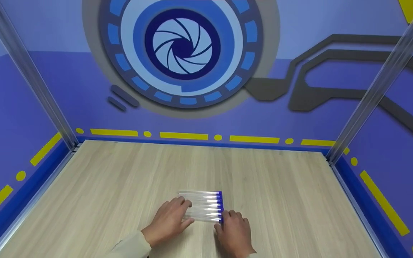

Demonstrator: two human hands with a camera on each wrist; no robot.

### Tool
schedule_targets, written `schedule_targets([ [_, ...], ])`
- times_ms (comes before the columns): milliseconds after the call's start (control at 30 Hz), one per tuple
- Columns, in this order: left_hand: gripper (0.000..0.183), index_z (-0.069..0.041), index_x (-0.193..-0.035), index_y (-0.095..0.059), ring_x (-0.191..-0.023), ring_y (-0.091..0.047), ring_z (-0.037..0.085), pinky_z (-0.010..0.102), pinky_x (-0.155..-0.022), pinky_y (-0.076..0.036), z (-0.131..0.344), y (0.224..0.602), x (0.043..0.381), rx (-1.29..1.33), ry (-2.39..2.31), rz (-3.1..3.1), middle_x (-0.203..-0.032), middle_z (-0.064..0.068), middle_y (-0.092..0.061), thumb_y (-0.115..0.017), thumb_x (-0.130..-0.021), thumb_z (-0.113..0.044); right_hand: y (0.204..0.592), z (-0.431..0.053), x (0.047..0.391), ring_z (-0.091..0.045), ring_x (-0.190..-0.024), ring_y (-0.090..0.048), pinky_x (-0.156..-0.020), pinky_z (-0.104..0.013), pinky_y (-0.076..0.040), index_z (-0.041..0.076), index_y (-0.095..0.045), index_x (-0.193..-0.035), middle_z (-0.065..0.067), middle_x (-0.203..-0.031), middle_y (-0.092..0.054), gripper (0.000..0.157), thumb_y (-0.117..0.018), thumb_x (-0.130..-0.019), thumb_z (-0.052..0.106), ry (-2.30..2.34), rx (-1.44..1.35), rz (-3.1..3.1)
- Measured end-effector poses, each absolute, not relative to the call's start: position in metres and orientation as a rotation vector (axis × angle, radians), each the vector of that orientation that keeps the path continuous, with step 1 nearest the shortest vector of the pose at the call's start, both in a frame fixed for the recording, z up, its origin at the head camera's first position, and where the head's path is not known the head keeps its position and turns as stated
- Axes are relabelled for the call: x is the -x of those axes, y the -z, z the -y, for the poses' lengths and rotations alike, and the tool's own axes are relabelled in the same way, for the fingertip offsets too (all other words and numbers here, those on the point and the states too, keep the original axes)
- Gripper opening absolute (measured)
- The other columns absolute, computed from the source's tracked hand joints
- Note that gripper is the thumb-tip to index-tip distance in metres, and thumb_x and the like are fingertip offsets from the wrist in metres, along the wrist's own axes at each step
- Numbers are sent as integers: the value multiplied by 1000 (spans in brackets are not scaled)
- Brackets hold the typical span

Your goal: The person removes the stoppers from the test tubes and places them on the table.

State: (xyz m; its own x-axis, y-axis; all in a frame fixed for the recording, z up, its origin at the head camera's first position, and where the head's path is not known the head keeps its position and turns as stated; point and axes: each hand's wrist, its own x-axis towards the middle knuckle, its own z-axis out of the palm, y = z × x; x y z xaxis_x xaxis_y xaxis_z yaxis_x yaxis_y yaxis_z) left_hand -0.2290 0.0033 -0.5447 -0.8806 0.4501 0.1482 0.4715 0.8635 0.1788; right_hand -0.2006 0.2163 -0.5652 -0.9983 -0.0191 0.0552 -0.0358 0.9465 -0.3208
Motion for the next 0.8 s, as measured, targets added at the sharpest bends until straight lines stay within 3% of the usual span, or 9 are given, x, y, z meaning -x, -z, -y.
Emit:
schedule_targets([
  [333, 41, -13, -111, -64, -85, -59, 17, 28, -59, -34, -3, 552, 230, 732, 235, 2866, -98, 3, -64, -72, -83, -41, 571, -216, 202, -27, -96, -65, -82, -51, -49, 9, -67, -104, -9, -104, -68, 33, -76, -79, 28, -459, -66, 3020],
  [800, 37, -14, -110, -65, -82, -58, 15, 27, -58, -33, -2, 557, 229, 725, 230, 2873, -95, 2, -63, -71, -83, -39, 574, -214, 203, -29, -100, -64, -86, -53, -48, 10, -67, -106, -12, -108, -67, 33, -76, -80, 27, -462, -6, 3046],
])
